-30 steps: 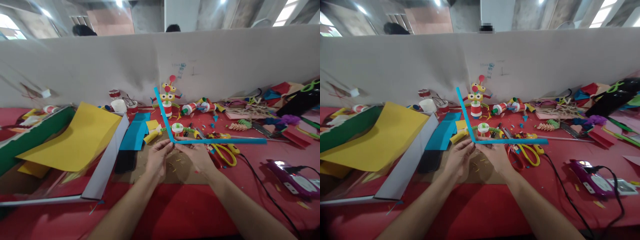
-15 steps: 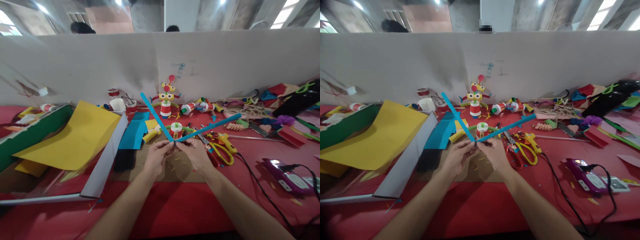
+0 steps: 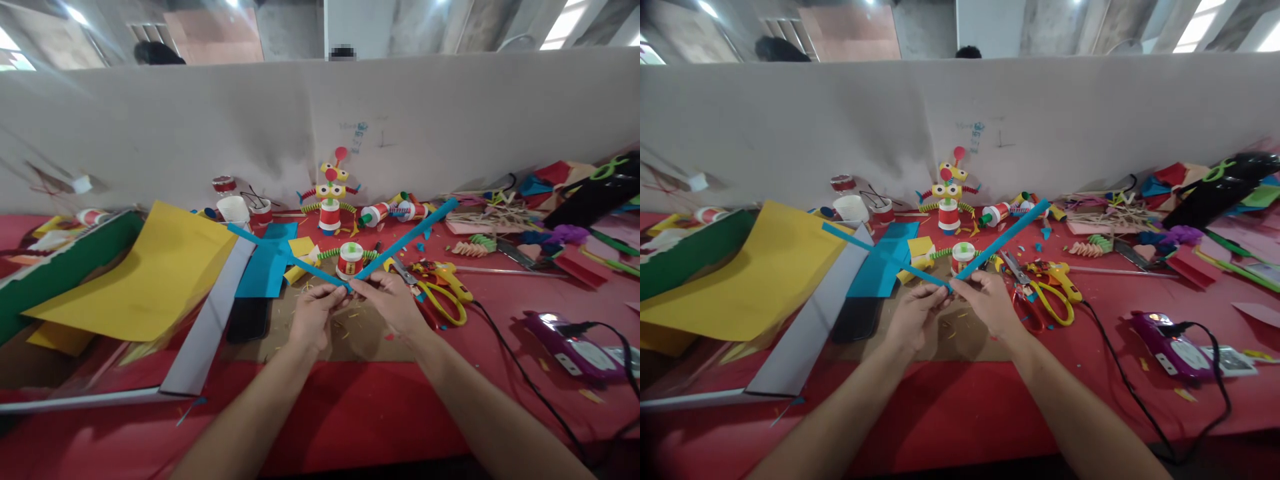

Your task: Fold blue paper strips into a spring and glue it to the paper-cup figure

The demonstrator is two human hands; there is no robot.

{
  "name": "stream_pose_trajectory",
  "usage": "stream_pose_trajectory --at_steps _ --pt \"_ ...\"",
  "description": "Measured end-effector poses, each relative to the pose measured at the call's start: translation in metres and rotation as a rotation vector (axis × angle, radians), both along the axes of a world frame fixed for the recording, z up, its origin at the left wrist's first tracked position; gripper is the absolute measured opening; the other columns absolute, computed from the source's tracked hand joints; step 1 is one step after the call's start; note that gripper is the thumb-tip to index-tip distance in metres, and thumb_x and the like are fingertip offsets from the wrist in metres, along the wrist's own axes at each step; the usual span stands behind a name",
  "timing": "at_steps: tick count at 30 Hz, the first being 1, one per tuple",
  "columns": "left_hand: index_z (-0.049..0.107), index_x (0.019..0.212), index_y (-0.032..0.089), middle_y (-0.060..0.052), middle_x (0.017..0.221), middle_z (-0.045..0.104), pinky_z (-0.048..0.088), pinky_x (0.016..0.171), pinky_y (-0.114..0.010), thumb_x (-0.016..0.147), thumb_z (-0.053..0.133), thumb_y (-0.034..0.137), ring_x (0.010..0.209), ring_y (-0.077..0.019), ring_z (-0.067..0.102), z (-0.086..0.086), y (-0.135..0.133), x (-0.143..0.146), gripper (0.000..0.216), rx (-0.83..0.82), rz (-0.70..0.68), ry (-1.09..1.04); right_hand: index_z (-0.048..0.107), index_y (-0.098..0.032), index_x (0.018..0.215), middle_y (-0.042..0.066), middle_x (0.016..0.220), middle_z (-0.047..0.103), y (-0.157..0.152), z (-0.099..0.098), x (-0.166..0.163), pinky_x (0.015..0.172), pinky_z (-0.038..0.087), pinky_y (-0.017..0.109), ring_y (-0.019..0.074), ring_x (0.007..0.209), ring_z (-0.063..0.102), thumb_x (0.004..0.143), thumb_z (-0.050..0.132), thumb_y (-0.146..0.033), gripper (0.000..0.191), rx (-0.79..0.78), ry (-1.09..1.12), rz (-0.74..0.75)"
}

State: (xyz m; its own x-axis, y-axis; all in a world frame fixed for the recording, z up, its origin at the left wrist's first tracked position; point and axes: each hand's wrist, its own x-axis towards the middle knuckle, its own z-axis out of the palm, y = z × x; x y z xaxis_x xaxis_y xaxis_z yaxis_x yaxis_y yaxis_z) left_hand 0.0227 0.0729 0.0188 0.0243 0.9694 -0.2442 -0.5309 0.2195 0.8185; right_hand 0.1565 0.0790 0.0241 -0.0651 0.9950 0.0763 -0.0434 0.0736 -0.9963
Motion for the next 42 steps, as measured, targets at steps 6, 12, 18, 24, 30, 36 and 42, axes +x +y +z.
stream_pose_trajectory --at_steps 6,12,18,24,30,36,42 --pt "0.064 0.056 0.013 0.001 0.057 0.064 0.047 0.062 -0.019 0.051 0.083 0.017 0.056 -0.0072 0.059 -0.005 0.001 0.003 0.021 -0.024 0.065 -0.126 0.064 -0.020 0.081 0.001 0.074 0.065 -0.003 0.002 -0.007 0.065 0.047 0.028 0.0140 0.067 0.059 0.077 0.064 -0.039 0.020 0.050 0.022 0.036" --pt "0.062 0.062 0.016 0.003 0.063 0.063 0.048 0.065 -0.016 0.063 0.076 0.013 0.059 -0.0053 0.059 -0.006 0.001 0.001 0.014 -0.066 0.025 -0.269 0.069 -0.022 0.088 0.006 0.092 0.069 -0.007 -0.006 -0.012 0.073 0.049 0.031 0.0192 0.083 0.063 0.078 0.065 -0.033 0.015 0.229 -0.198 -0.080" --pt "0.061 0.068 0.015 0.002 0.066 0.063 0.049 0.061 -0.016 0.063 0.076 0.013 0.059 -0.0055 0.058 -0.004 0.000 0.000 0.016 -0.085 -0.014 -0.284 0.071 -0.024 0.085 0.006 0.089 0.069 -0.007 -0.007 -0.010 0.071 0.048 0.031 0.0205 0.084 0.063 0.080 0.063 -0.031 0.012 0.323 -0.319 -0.148" --pt "0.063 0.067 0.013 0.002 0.061 0.062 0.042 0.053 -0.016 0.059 0.080 0.017 0.054 -0.0047 0.054 -0.007 -0.002 0.004 0.018 -0.061 -0.055 -0.219 0.069 -0.022 0.072 0.004 0.074 0.069 -0.009 -0.002 -0.006 0.066 0.045 0.030 0.0190 0.070 0.061 0.080 0.060 -0.026 0.012 0.325 -0.395 -0.144" --pt "0.068 0.068 0.013 -0.001 0.065 0.067 0.047 0.064 -0.020 0.062 0.078 0.016 0.062 -0.0083 0.061 -0.006 -0.002 0.007 0.012 0.059 -0.019 -0.180 0.065 -0.020 0.067 0.002 0.068 0.066 -0.004 0.002 -0.001 0.060 0.042 0.029 0.0165 0.063 0.057 0.076 0.061 -0.027 0.012 0.193 -0.300 -0.055" --pt "0.068 0.064 0.014 -0.001 0.066 0.070 0.049 0.073 -0.024 0.058 0.079 0.012 0.068 -0.0109 0.064 -0.003 0.000 0.007 0.012 -0.019 0.064 -0.190 0.066 -0.020 0.079 0.002 0.076 0.066 -0.003 -0.002 -0.006 0.065 0.045 0.028 0.0150 0.069 0.058 0.074 0.063 -0.032 0.013 0.073 -0.112 -0.014" --pt "0.068 0.067 0.014 -0.001 0.068 0.069 0.048 0.066 -0.023 0.058 0.081 0.019 0.063 -0.0100 0.062 -0.007 0.000 0.007 0.016 -0.007 0.037 -0.159 0.068 -0.018 0.075 0.001 0.068 0.065 -0.005 -0.002 -0.010 0.062 0.048 0.027 0.0123 0.061 0.057 0.073 0.067 -0.030 0.012 0.023 0.017 -0.022"
